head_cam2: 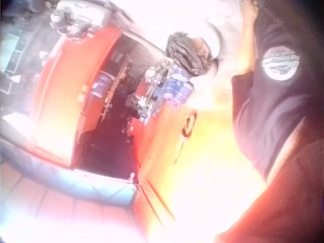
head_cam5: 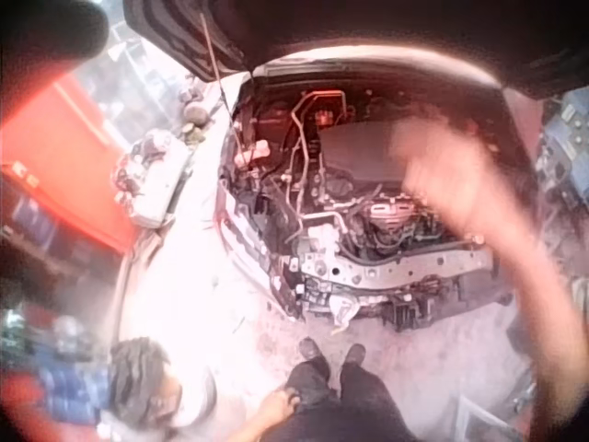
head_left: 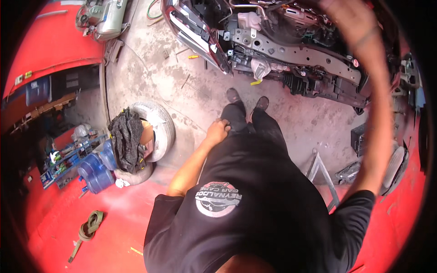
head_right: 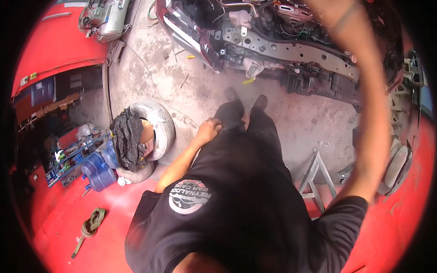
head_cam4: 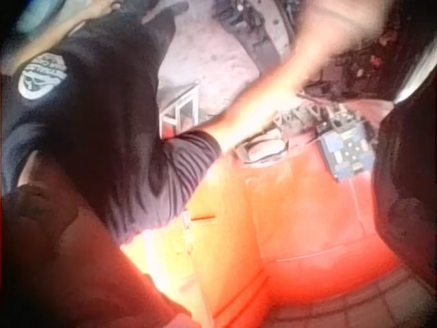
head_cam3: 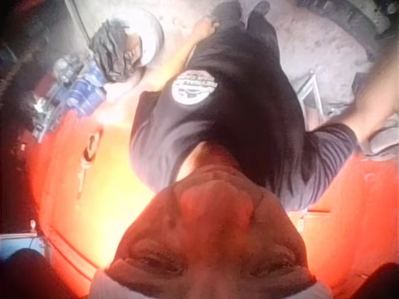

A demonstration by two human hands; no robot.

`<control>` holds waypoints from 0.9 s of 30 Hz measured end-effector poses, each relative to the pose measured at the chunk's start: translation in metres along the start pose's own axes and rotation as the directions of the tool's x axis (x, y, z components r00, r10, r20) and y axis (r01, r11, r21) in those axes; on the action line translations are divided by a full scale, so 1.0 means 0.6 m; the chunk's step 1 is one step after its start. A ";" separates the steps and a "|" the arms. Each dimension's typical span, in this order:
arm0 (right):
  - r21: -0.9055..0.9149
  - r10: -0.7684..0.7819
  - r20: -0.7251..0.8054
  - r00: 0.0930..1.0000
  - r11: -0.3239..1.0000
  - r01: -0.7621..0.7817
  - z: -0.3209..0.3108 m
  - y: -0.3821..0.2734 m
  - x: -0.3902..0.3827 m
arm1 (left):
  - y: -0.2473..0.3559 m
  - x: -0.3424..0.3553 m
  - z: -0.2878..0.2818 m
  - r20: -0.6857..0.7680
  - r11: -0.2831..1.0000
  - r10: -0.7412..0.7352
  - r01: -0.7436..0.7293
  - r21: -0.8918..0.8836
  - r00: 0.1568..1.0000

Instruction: The person handles a headlight on a silver car, opens the car door, lifts the hood, and uses a hand tool to work on the headlight assembly and internal mounting components.

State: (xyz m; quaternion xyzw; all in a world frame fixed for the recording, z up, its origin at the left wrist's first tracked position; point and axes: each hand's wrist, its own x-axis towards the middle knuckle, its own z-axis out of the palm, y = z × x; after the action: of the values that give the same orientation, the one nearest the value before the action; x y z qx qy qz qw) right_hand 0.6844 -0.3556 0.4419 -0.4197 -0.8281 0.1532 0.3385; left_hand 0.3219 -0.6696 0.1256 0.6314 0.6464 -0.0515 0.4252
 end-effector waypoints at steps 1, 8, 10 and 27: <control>0.130 0.129 0.116 0.985 0.981 -0.144 0.101 0.015 -0.066 | -0.016 -0.010 -0.001 -0.018 0.999 -0.032 0.032 -0.005 0.999; -0.010 0.346 0.806 0.480 0.819 -0.574 0.521 -0.083 -0.585 | -0.076 0.016 -0.015 0.231 0.975 0.199 -0.170 -0.143 0.952; -0.064 0.322 0.803 0.502 0.883 -0.465 0.577 -0.133 -0.620 | -0.136 0.011 -0.004 0.409 0.979 0.201 -0.166 -0.120 0.890; 0.249 0.492 0.839 0.232 0.031 -0.968 0.619 -0.402 -0.613 | -0.333 -0.066 -0.152 0.740 0.877 0.226 0.198 -0.437 0.634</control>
State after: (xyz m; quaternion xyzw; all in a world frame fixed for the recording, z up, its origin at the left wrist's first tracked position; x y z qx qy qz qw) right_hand 0.4398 -0.7832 0.1440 -0.5484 -0.3455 0.7569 0.0840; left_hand 0.0996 -0.6846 0.1139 0.4269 0.3877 -0.1514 0.8028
